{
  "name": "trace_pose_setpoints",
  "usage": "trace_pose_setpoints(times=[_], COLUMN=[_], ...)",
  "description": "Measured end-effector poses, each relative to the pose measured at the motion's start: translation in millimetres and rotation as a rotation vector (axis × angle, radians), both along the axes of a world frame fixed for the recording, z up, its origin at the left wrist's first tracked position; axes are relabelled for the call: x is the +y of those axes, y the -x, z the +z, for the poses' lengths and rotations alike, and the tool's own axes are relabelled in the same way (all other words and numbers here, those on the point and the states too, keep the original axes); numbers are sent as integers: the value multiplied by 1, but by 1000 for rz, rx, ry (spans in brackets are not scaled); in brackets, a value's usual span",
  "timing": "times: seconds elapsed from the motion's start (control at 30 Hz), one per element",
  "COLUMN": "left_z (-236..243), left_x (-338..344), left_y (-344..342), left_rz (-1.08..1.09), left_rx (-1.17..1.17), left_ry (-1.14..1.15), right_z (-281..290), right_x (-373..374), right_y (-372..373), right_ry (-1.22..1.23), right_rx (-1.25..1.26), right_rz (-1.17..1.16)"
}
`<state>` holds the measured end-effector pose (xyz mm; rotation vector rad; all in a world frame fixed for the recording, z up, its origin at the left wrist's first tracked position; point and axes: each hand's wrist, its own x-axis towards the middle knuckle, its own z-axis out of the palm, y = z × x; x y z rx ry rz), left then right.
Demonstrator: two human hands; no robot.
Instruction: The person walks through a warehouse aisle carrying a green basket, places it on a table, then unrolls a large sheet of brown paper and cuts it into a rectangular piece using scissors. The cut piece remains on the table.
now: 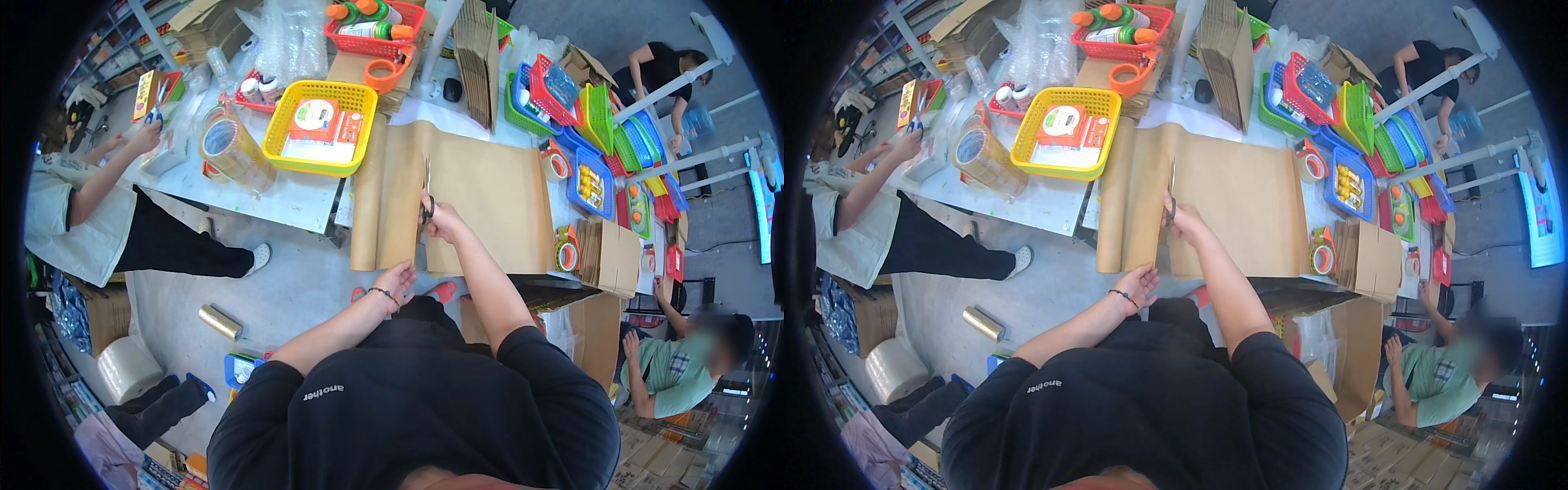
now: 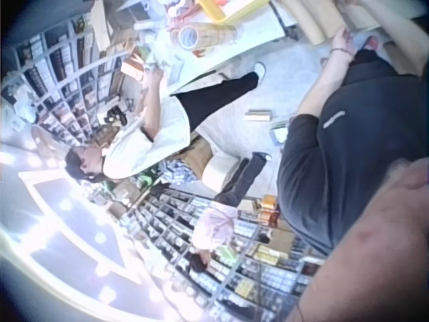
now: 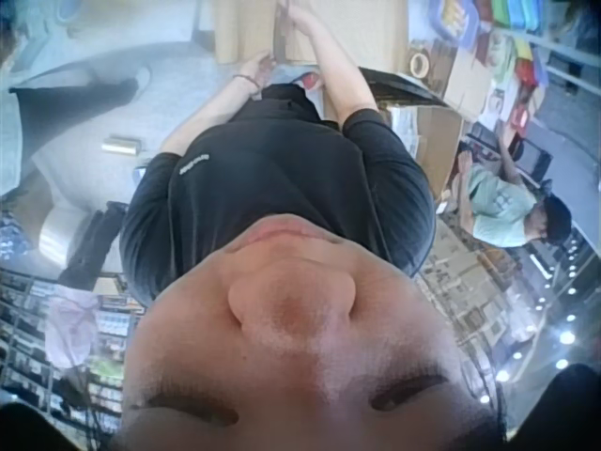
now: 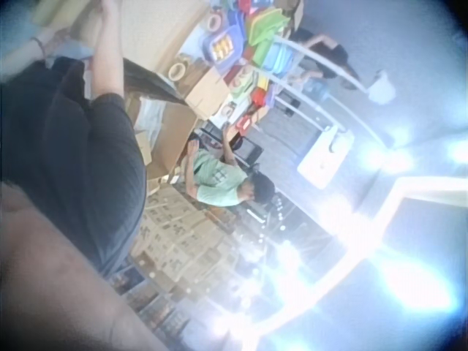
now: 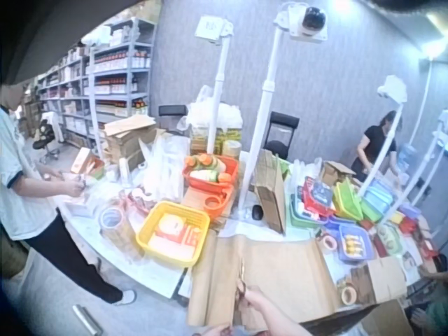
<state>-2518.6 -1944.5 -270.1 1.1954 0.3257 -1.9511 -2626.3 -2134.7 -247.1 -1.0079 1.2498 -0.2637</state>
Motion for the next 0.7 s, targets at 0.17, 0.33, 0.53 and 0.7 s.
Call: trace_pose_setpoints(times=[0.17,0.33,0.53,0.7], left_z=[-1,4,5,5], left_x=[0,1,1,2], left_y=[-1,0,-2,-5], left_rz=[-7,29,76,104], left_rx=[-2,-6,8,38], left_ry=[-12,4,11,28], right_z=[12,17,39,63], right_x=[-18,-45,-43,-6], right_y=[3,-7,10,49], right_ry=[-38,-104,-140,-209], right_rx=[80,134,83,10], right_rz=[85,131,203,244])
